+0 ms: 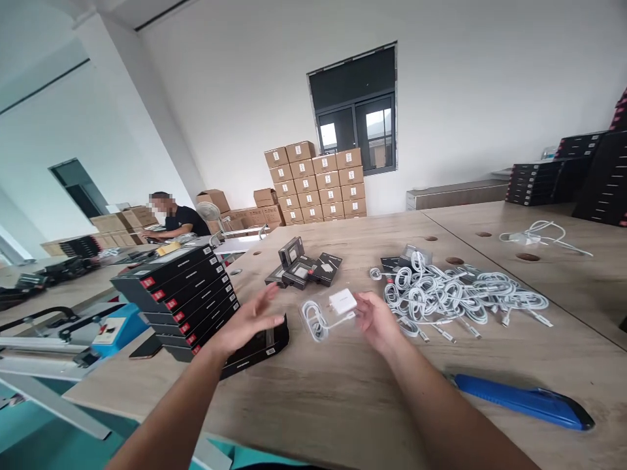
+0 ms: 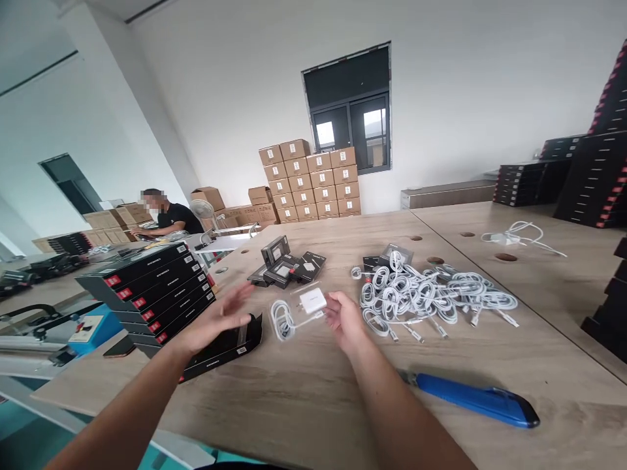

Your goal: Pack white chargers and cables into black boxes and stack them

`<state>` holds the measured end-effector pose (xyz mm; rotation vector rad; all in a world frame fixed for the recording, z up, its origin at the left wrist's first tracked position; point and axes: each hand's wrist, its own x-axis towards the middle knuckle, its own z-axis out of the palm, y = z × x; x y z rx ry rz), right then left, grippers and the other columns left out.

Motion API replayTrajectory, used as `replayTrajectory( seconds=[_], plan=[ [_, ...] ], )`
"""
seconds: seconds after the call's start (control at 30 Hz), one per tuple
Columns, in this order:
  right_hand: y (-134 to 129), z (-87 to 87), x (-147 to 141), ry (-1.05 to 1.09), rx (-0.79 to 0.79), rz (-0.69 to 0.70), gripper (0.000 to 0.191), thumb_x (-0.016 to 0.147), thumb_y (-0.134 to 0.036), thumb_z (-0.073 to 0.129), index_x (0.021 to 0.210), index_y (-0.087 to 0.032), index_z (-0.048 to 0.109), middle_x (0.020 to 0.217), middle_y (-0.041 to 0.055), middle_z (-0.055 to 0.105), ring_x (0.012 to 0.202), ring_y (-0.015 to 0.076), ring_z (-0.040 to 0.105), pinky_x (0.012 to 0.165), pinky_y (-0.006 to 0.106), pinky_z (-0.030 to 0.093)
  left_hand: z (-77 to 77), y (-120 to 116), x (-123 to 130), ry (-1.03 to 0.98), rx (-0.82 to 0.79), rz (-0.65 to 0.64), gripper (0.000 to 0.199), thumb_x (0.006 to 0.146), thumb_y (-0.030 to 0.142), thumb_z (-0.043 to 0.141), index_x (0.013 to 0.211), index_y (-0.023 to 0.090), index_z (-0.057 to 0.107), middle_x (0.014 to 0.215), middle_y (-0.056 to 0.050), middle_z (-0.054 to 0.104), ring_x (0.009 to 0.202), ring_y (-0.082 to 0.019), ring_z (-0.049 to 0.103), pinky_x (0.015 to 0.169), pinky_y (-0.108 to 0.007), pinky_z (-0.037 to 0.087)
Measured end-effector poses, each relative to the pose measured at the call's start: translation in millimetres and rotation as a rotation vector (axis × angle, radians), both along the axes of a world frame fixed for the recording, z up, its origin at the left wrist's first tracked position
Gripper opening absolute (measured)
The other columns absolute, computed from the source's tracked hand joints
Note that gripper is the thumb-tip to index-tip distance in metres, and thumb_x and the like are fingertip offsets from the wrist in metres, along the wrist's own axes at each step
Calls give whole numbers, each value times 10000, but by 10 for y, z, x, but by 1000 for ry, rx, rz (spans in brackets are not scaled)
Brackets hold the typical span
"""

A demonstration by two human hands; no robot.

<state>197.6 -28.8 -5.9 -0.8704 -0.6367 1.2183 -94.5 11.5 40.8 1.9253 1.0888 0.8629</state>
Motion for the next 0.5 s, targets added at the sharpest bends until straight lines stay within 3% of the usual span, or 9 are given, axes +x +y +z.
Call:
replayTrajectory(
  seconds=[0.07, 0.1, 0.2, 0.27, 0.33, 0.4, 0.5],
  plan=[
    [-40, 25, -18, -42, 18, 46, 259, 604, -401, 662, 766, -201, 632, 822, 73, 738, 674, 200, 653, 545, 296, 491, -55, -19, 255, -368, -251, -227, 731, 808, 577, 651, 1409, 199, 477, 1448, -164, 542, 1293, -309, 553, 1046, -436, 456],
    [-56, 26, -29, -74, 25, 58, 270, 604, -409, 660, 773, -201, 637, 833, 79, 738, 697, 216, 662, 579, 319, 512, -116, -25, 411, -451, -412, -337, 683, 814, 620, 618, 1324, 168, 557, 1351, -177, 618, 1177, -311, 633, 948, -420, 511],
    [-57, -13, -27, -209, 35, 9, 326, 618, -454, 653, 825, -203, 644, 820, 80, 717, 718, 252, 658, 605, 365, 517, -386, -20, 875, -464, -795, -598, 660, 747, 601, 685, 1159, 87, 660, 1126, -203, 718, 981, -313, 707, 813, -382, 534],
    [-35, -46, 17, -319, 46, -122, 360, 640, -462, 640, 907, -220, 633, 865, 63, 695, 786, 259, 644, 641, 366, 504, -569, -4, 1093, -523, -844, -685, 578, 700, 422, 758, 1151, 72, 668, 1095, -194, 727, 975, -310, 710, 821, -373, 530],
    [-33, -54, 68, -446, 80, -281, 358, 665, -434, 630, 968, -244, 612, 965, 51, 664, 920, 259, 611, 742, 366, 490, -695, 17, 1199, -645, -792, -683, 529, 688, 260, 758, 1178, 87, 662, 1102, -174, 727, 981, -290, 709, 819, -358, 532],
    [-74, -38, 81, -579, 133, -373, 287, 693, -403, 631, 935, -249, 625, 1013, 48, 631, 996, 253, 566, 833, 365, 457, -743, 45, 1216, -777, -735, -594, 479, 707, 192, 740, 1171, 95, 668, 1072, -151, 736, 939, -249, 713, 795, -320, 531],
    [-187, -24, -23, -882, 282, -287, 157, 789, -382, 618, 814, -239, 680, 931, 45, 606, 923, 233, 559, 848, 361, 434, -726, 94, 1169, -961, -690, -404, 401, 680, 134, 745, 1076, 93, 696, 977, -113, 750, 854, -202, 706, 760, -277, 524]
  ],
)
